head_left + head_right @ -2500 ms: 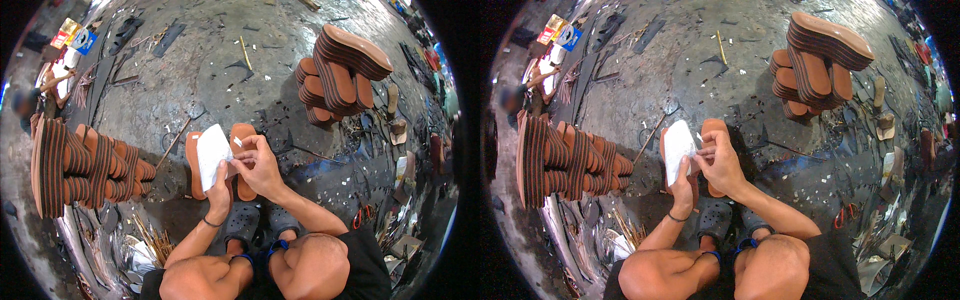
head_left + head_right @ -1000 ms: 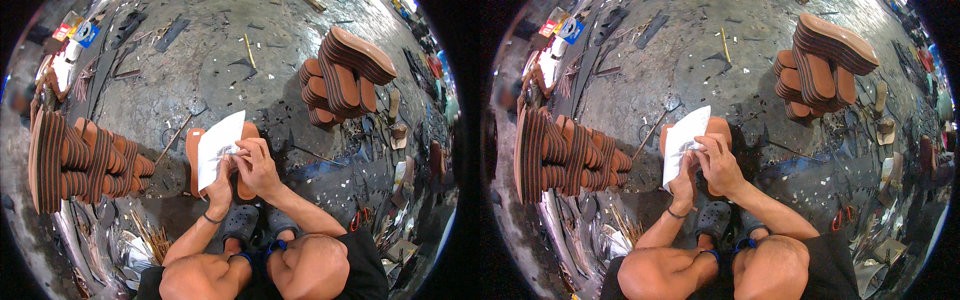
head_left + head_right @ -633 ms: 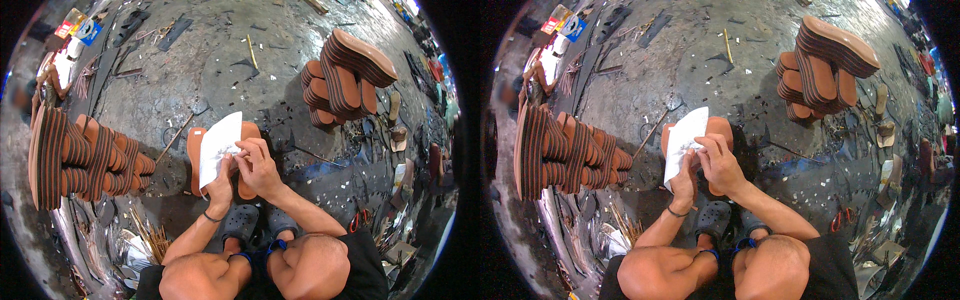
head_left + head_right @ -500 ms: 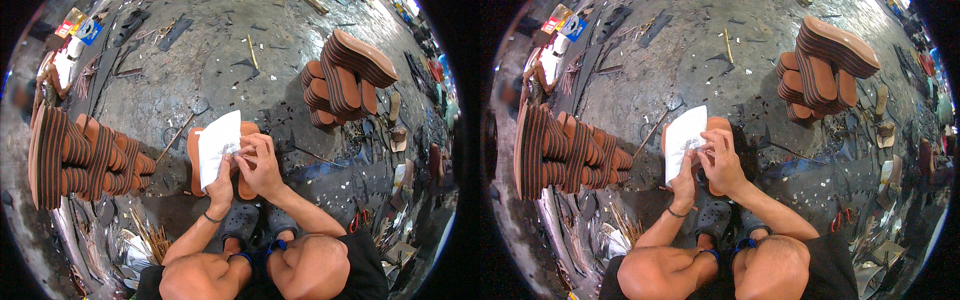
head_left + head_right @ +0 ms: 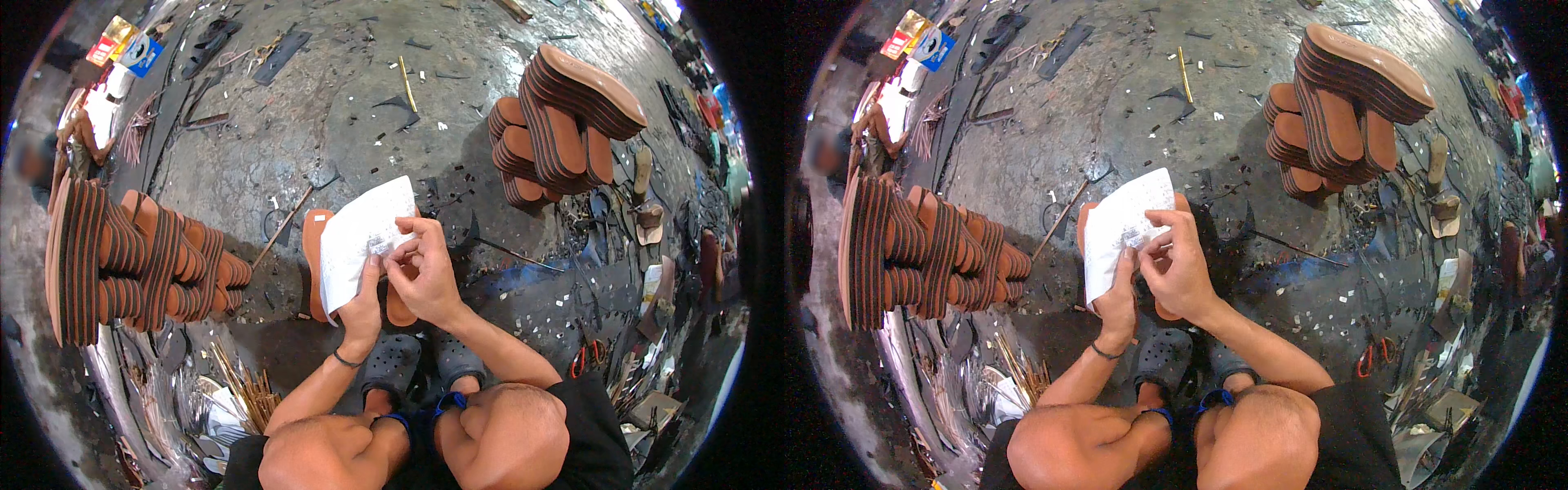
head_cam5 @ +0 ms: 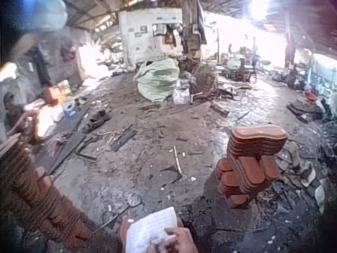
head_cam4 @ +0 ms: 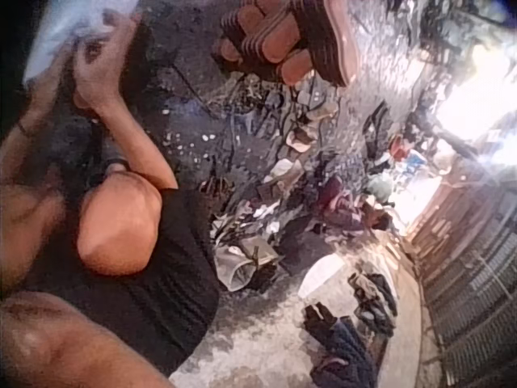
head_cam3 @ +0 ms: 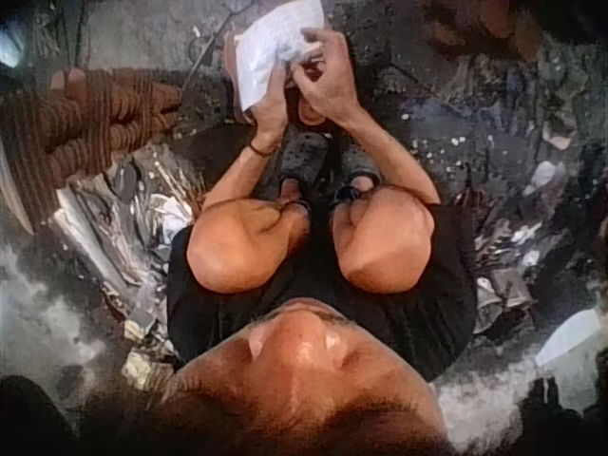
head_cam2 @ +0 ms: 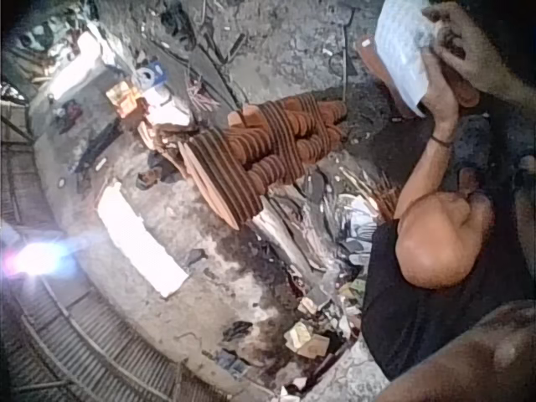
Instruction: The person sits on the floor in a workshop and repeatedly picks up brown shoe insoles, peels small white labels from a sheet, and sticks them onto the insoles. The person stacks the labeled insoles and continues the process with additional insoles.
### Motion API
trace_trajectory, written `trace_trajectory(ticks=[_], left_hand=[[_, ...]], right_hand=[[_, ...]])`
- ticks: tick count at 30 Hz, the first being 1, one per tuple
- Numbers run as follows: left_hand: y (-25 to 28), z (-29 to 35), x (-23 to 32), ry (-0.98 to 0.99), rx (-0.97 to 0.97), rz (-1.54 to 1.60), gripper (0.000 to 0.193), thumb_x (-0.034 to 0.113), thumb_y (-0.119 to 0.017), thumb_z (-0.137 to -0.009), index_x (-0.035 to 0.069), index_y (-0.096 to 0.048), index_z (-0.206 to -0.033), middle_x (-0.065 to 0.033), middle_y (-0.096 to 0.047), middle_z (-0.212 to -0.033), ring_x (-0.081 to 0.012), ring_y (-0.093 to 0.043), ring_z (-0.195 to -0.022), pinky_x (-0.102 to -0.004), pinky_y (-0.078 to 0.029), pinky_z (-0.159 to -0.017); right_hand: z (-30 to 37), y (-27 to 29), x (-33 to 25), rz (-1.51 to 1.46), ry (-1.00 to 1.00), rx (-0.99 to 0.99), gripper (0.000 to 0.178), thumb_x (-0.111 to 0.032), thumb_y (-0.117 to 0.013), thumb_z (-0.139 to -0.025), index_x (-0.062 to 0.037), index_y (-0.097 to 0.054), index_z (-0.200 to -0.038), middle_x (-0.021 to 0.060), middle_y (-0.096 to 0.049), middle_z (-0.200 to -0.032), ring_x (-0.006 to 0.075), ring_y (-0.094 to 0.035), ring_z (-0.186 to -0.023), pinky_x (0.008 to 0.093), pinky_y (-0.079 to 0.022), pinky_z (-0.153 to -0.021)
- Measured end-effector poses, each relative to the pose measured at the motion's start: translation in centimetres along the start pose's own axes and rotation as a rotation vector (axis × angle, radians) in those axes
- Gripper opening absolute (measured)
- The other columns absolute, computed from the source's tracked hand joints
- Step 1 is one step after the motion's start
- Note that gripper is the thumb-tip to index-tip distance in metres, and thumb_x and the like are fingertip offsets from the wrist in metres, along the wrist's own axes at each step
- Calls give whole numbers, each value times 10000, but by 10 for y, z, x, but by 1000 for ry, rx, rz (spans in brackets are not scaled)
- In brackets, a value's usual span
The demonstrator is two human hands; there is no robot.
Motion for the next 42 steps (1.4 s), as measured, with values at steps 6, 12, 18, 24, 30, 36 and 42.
trace_trajectory(ticks=[6, 12, 18, 24, 30, 36, 42], left_hand=[[4, -3, -9, 171, 63, 152, 346, 93, -585, -978, -16, -522, -1300, -70, -616, -1143, -151, -598, -1054, -284, -515, -894], [-6, 5, 1, -4, -52, 37, 298, 30, -600, -958, -42, -571, -1246, -84, -631, -1170, -153, -609, -1050, -271, -503, -900], [-6, 7, -1, -88, -137, -155, 278, -9, -606, -941, -46, -612, -1216, -111, -639, -1190, -175, -618, -1060, -288, -498, -921], [-8, 7, -21, 68, -154, -58, 241, 46, -641, -922, -32, -637, -1150, -98, -654, -1117, -176, -619, -1010, -299, -504, -875], [-55, 96, -59, 487, -1186, -110, 472, 291, -773, -846, -40, -588, -1127, -99, -657, -1062, -185, -631, -955, -354, -511, -876], [-44, 21, -32, -83, -745, -702, 268, 253, -741, -842, 20, -659, -947, -106, -643, -897, -226, -632, -825, -368, -516, -791], [-31, -51, -42, -526, -423, -1100, 925, 379, -779, -756, 0, -311, -1458, -265, -308, -1479, -457, -291, -1352, -537, -263, -1118]], right_hand=[[0, 11, -5, 169, 117, 68, 503, 130, -657, -798, 23, -434, -1235, 112, -337, -1252, 150, -552, -1009, 279, -567, -838], [-6, 7, -10, 106, 25, 113, 508, 132, -673, -769, 14, -450, -1209, 139, -293, -1302, 222, -505, -1130, 316, -597, -900], [-6, 8, -10, 138, 21, 105, 490, 125, -669, -774, 18, -456, -1202, 139, -294, -1320, 221, -518, -1121, 308, -602, -873], [-2, 18, 2, -99, -38, 117, 586, 126, -652, -784, 16, -378, -1290, 126, -350, -1284, 194, -544, -1079, 262, -551, -883], [-32, 60, 46, -480, -262, 336, 552, 48, -719, -820, -1, -415, -1278, 104, -542, -1064, 148, -569, -1001, 282, -517, -882], [-48, 60, 141, -392, -401, 317, 484, 4, -750, -814, -40, -483, -1216, 71, -562, -1051, 132, -587, -929, 281, -532, -832], [-66, 35, 158, 89, -244, 284, 466, 12, -742, -782, -29, -502, -1180, 112, -377, -1259, 166, -603, -945, 283, -557, -815]])
Point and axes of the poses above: each hand's wrist, its own z-axis away from the middle knuckle, its own y-axis out of the back of the hand, x = y × z, the point moved 5 cm from there along -z, towards the middle knuckle
